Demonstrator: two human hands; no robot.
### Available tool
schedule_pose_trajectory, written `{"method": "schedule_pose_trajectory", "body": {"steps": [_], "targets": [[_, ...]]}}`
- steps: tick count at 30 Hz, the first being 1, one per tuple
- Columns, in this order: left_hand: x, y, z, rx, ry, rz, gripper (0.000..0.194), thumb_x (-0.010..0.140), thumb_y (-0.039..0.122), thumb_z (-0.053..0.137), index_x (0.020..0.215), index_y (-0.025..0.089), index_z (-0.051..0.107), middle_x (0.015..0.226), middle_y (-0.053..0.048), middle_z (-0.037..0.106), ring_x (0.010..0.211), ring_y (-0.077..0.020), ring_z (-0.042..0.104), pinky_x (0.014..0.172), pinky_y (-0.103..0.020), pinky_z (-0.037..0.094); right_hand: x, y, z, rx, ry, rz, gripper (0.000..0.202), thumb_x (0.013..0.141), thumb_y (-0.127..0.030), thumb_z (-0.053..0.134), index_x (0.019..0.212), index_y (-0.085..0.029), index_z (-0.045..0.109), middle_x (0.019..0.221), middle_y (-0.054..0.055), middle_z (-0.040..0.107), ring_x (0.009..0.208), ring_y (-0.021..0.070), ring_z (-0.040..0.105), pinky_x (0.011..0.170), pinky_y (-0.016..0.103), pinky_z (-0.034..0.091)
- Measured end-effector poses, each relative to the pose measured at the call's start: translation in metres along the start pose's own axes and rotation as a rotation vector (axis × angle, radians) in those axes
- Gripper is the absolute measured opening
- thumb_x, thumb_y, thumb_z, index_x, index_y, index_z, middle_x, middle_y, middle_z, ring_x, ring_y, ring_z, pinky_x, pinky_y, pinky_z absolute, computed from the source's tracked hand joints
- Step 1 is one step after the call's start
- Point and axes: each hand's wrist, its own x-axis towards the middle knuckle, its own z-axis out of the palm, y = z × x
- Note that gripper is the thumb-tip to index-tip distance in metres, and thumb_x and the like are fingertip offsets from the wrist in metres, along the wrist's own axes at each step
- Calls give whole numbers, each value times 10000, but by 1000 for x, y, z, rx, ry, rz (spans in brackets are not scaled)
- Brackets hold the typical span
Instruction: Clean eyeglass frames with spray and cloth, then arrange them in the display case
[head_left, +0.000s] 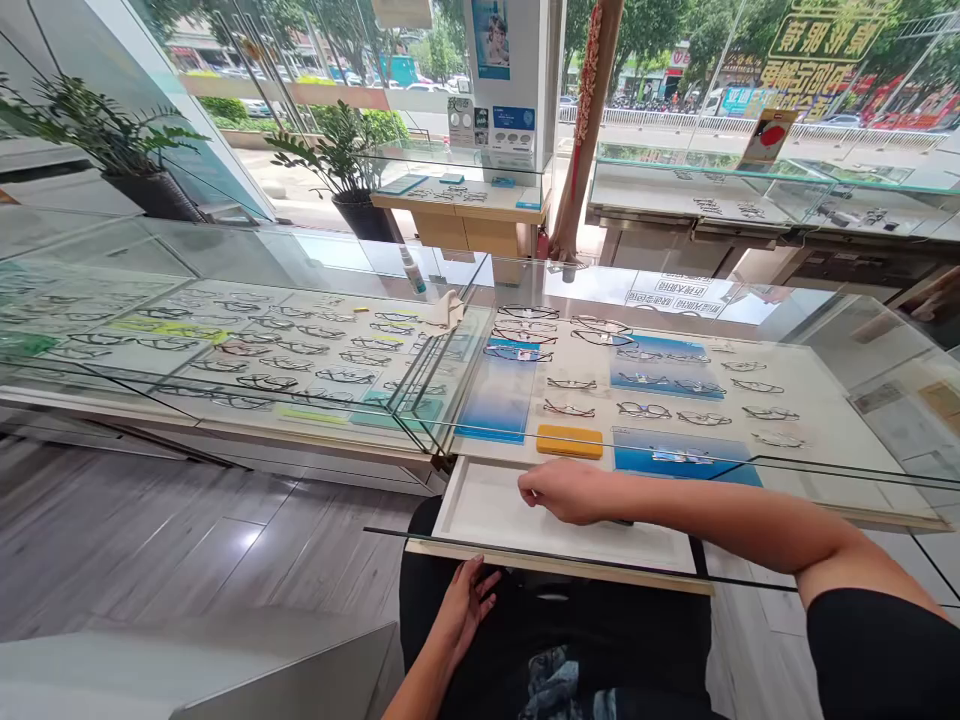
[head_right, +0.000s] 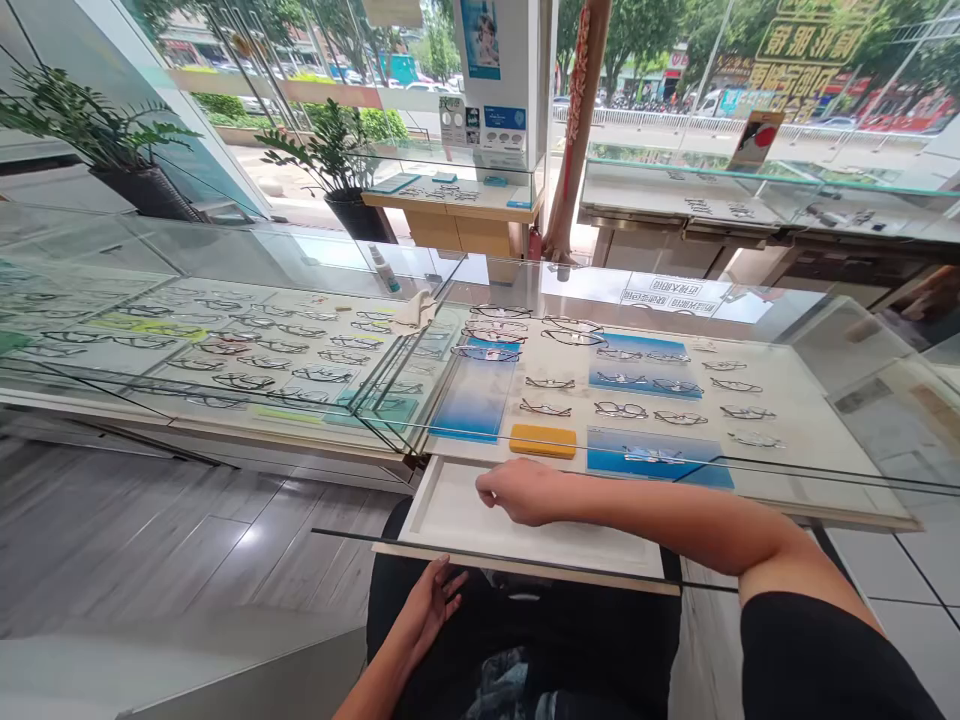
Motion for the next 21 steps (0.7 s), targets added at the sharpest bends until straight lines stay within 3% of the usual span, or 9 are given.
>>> {"method": "schedule_pose_trajectory", "body": {"steps": [2, 5, 8, 10, 11, 13, 15, 21], "targets": [[1, 0, -1, 13, -6, -5, 410, 975, 472, 832, 1285, 259, 670, 1340, -143, 762, 1239, -314, 802, 753, -280, 562, -27, -21, -25, 32, -38, -42, 169, 1090, -153, 568, 1138, -226, 713, 1101, 55, 806, 946, 202, 666, 715, 300, 373], [0, 2, 0, 30, -13, 3, 419, 961, 490, 848, 1264, 255, 680, 1337, -142, 760, 1229, -316, 804, 772, -290, 575, -55, -18, -83, 41, 159, 31, 256, 1171, -295, 506, 1310, -254, 717, 1061, 68, 801, 895, 212, 669, 736, 321, 396], [-2, 4, -1, 30, -30, 22, 419, 942, 491, 877, 1227, 245, 693, 1292, -135, 758, 1198, -311, 813, 779, -291, 582, -58, 36, -145, -110, 490, 294, 320, 1166, -320, 533, 1398, -230, 734, 972, 75, 792, 913, 245, 697, 822, 366, 469], [-2, 4, -1, 14, -37, 24, 395, 944, 460, 884, 1218, 245, 698, 1284, -123, 750, 1172, -296, 820, 756, -278, 574, -51, 87, -175, -269, 592, 426, 257, 1126, -300, 603, 1199, -195, 827, 1133, 117, 818, 1088, 300, 705, 957, 432, 515], [-2, 4, -1, 2, -36, 22, 374, 954, 439, 878, 1220, 248, 698, 1298, -117, 744, 1156, -284, 823, 738, -269, 566, -47, 112, -185, -339, 583, 427, 227, 1099, -304, 654, 1126, -194, 851, 1274, 123, 816, 1223, 333, 674, 1045, 467, 508], [-1, 2, -2, -23, -31, 11, 322, 984, 399, 848, 1226, 253, 696, 1348, -108, 730, 1128, -259, 826, 705, -254, 550, -36, 152, -196, -380, 527, 419, 230, 1078, -337, 703, 1168, -203, 866, 1486, 106, 773, 1387, 356, 600, 1155, 495, 476], [0, 1, -2, -43, -30, 3, 285, 1010, 376, 823, 1228, 253, 688, 1402, -103, 713, 1108, -238, 825, 687, -248, 542, -26, 177, -197, -387, 485, 434, 220, 1046, -335, 741, 1163, -205, 875, 1542, 96, 757, 1435, 361, 574, 1174, 498, 465], [0, -3, -2, -45, -24, 25, 319, 1026, 412, 813, 1253, 248, 662, 1418, -110, 700, 1124, -233, 820, 683, -246, 536, -1, 194, -185, -399, 430, 486, 140, 972, -271, 777, 1050, -208, 874, 1350, 97, 838, 1323, 331, 636, 1105, 447, 474]]}}
